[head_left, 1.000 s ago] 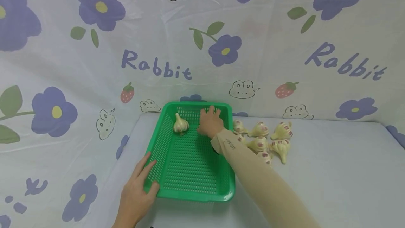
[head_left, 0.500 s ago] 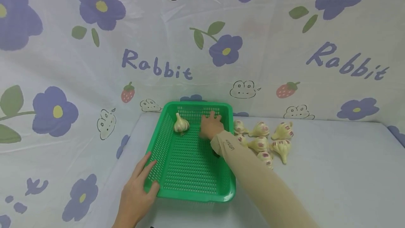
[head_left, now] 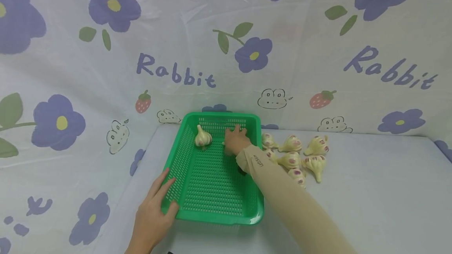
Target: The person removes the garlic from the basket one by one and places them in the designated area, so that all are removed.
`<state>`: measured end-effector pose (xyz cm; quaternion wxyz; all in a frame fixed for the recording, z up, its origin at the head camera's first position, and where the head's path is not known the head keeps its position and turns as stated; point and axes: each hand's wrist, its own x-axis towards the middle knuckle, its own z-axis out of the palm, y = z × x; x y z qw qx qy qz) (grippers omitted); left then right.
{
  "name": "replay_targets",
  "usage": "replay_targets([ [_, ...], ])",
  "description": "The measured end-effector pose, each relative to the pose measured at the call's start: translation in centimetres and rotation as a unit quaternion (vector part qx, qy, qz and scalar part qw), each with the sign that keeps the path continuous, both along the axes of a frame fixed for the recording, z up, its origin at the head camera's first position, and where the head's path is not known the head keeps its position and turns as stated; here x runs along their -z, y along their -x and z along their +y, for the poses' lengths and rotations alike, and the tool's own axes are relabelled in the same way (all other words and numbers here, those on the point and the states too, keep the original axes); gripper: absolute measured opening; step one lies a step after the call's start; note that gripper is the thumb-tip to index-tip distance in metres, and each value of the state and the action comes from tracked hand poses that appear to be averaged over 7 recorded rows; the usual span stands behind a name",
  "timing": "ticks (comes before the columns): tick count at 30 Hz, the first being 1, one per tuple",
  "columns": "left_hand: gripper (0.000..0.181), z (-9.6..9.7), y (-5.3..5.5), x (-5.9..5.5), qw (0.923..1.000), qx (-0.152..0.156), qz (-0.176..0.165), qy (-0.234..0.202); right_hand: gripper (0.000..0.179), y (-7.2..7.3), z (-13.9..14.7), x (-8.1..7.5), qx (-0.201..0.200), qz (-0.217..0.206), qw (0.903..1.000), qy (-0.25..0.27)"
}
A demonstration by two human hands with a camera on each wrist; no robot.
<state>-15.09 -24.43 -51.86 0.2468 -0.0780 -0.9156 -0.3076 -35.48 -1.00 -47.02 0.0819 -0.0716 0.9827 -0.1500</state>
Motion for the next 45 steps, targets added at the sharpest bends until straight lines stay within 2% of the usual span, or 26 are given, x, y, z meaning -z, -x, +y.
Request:
replay_targets([
  [9, 0.059, 0.1, 0.0, 0.0, 1.0000, 0.005, 0.008, 0.000, 0.053, -0.1, 0.4, -0.1, -0.021, 0.002, 0.9998, 0.004],
  [18, 0.059, 0.1, 0.0, 0.1, 0.9999, 0.007, 0.015, 0.002, 0.077, -0.5, 0.6, -0.8, -0.033, 0.016, 0.9993, -0.002],
  [24, 0.060, 0.2, 0.0, 0.0, 0.9999, 0.013, 0.009, -0.003, 0.085, -0.8, 0.4, -1.4, -0.038, 0.032, 0.9987, -0.004],
  [28, 0.060, 0.2, 0.0, 0.0, 0.9998, 0.016, 0.010, -0.006, 0.079, -1.1, 0.3, -1.8, -0.050, 0.050, 0.9975, -0.007],
  [35, 0.060, 0.0, 0.1, 0.0, 0.9997, 0.015, 0.021, 0.000, 0.044, -2.0, 0.6, -3.2, -0.065, 0.067, 0.9956, 0.010],
  [41, 0.060, -0.1, 0.0, 0.2, 0.9997, 0.009, 0.020, 0.005, 0.043, -3.0, 1.0, -4.1, -0.080, 0.067, 0.9942, 0.026],
  [45, 0.060, 0.0, 0.0, 0.2, 0.9998, 0.007, 0.019, 0.005, 0.040, -3.9, 1.4, -4.4, -0.108, 0.084, 0.9898, 0.040],
])
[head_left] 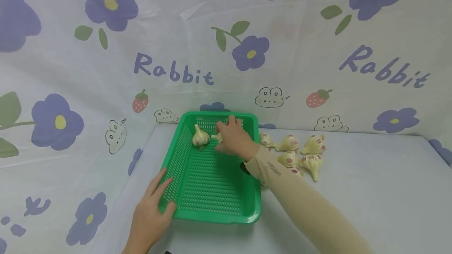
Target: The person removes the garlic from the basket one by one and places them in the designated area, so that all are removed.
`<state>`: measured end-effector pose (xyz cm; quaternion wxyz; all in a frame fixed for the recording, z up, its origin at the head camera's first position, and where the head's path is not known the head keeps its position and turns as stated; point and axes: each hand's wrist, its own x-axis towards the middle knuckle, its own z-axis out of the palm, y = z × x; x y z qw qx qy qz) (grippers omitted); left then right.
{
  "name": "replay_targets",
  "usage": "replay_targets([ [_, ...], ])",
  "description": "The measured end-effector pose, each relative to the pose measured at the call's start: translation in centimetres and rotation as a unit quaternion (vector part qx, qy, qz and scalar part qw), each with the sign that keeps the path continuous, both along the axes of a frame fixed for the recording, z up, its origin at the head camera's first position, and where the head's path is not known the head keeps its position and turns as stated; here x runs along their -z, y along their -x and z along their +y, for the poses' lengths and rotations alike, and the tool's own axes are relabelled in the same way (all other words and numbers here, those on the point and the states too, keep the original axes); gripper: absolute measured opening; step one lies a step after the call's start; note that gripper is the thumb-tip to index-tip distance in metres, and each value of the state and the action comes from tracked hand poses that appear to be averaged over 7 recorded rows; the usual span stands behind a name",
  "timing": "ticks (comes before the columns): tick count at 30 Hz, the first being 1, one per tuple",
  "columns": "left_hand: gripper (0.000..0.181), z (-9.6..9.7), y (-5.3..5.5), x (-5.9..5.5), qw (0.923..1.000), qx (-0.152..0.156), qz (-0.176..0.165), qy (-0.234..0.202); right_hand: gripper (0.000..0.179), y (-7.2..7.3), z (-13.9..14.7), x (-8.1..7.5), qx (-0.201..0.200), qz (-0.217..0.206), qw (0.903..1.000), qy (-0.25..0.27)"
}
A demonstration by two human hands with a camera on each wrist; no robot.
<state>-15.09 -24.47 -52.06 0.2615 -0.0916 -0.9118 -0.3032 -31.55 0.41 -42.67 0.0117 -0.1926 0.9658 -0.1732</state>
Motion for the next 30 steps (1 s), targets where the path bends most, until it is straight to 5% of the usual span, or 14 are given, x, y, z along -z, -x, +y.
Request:
replay_targets([
  [13, 0.059, 0.1, 0.0, -0.1, 0.9998, -0.008, -0.020, 0.001, 0.032, -3.7, 1.3, -1.4, -0.058, 0.052, 0.9959, 0.045],
  [23, 0.059, 0.1, 0.1, -0.1, 0.9998, -0.006, -0.016, 0.002, 0.034, -5.9, 2.5, -2.3, -0.037, 0.041, 0.9948, 0.086],
  [30, 0.060, 0.1, 0.1, -0.1, 0.9999, -0.009, -0.013, 0.001, 0.040, -7.5, 4.1, -1.8, -0.035, 0.089, 0.9907, 0.097],
])
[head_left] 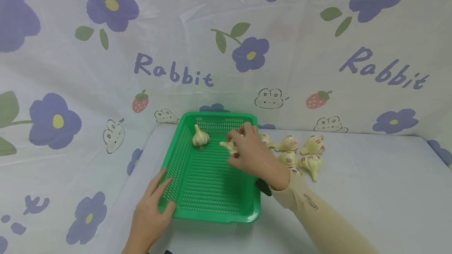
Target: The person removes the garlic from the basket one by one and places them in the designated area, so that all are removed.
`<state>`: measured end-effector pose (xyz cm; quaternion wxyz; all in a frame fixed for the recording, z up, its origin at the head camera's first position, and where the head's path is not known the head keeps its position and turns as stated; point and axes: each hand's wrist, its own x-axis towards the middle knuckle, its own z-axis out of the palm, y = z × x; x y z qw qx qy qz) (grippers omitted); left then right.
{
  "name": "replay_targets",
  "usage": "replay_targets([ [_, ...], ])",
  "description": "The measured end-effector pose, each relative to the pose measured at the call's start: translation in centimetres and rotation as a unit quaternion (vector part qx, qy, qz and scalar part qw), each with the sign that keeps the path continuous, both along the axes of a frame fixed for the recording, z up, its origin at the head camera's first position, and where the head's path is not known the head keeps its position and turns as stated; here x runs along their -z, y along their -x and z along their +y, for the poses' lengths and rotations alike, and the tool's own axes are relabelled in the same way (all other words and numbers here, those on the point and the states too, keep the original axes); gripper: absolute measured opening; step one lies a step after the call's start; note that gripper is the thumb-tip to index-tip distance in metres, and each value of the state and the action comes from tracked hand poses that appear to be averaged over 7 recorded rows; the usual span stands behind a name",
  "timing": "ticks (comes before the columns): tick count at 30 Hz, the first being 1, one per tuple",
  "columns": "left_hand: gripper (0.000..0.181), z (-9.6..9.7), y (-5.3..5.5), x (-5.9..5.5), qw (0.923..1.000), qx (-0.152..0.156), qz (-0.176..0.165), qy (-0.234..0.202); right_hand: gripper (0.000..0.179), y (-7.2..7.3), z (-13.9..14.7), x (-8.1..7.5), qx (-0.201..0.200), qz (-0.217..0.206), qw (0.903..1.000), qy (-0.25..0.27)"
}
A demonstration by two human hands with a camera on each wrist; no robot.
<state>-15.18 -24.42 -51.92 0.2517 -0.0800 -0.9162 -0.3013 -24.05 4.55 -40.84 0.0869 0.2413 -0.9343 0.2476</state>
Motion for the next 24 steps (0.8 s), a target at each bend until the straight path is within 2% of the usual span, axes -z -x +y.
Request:
replay_targets([
  [7, 0.059, 0.2, 0.0, -0.1, 1.0000, -0.002, 0.003, 0.003, 0.042, -1.4, 1.4, 0.5, 0.000, 0.048, 0.9986, 0.023],
  [13, 0.059, 0.3, 0.0, -0.2, 0.9999, -0.008, -0.008, 0.001, 0.043, -2.5, 2.6, 1.0, 0.003, 0.090, 0.9953, 0.037],
  [24, 0.059, 0.4, -0.1, -0.5, 1.0000, 0.002, -0.002, -0.001, 0.045, -4.7, 5.8, 2.0, 0.039, 0.107, 0.9930, 0.033],
])
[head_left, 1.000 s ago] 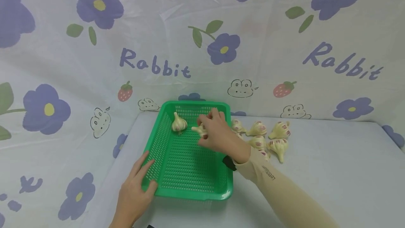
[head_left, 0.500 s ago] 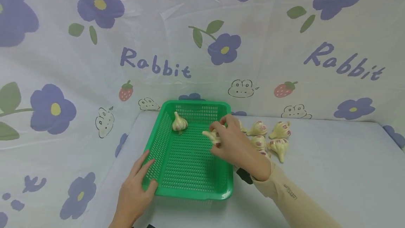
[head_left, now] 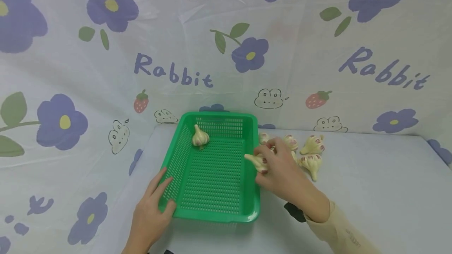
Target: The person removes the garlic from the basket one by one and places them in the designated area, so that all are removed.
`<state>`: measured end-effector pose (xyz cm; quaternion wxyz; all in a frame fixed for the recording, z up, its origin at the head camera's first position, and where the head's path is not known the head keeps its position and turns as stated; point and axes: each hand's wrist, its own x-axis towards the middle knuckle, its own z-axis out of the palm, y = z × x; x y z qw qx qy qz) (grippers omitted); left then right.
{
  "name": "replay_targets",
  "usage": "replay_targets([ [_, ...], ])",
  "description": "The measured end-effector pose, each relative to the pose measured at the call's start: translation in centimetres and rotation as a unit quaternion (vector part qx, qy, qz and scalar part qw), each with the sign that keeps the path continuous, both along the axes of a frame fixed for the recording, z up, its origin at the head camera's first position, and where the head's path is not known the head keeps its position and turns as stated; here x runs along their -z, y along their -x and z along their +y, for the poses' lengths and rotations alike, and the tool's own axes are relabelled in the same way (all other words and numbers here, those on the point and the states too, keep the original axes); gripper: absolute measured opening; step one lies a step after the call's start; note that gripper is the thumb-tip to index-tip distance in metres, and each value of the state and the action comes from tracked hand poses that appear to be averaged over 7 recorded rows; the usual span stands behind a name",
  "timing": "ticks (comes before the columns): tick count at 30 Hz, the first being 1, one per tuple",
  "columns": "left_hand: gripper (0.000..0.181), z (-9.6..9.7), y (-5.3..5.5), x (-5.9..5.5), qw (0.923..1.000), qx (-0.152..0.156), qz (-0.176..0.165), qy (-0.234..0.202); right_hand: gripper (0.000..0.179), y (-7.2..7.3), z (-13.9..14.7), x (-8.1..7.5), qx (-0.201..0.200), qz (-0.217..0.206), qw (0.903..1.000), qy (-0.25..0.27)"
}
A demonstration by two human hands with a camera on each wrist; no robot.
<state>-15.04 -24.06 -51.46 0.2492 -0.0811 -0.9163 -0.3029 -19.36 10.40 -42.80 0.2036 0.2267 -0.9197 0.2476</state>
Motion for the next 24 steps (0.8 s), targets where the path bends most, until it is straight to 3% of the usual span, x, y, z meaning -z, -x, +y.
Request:
replay_targets([
  [7, 0.059, -0.1, 0.0, -0.1, 1.0000, 0.004, -0.002, -0.007, 0.047, -1.1, 2.5, 1.0, 0.006, 0.040, 0.9992, -0.003],
  [13, 0.059, -0.1, 0.0, -0.1, 0.9999, 0.006, 0.004, -0.008, 0.047, -2.1, 4.3, 1.4, 0.031, 0.019, 0.9992, -0.019],
  [24, 0.060, -0.1, 0.1, -0.1, 0.9997, 0.013, 0.002, -0.020, 0.051, -3.1, 8.4, 3.7, 0.051, 0.028, 0.9983, -0.006],
])
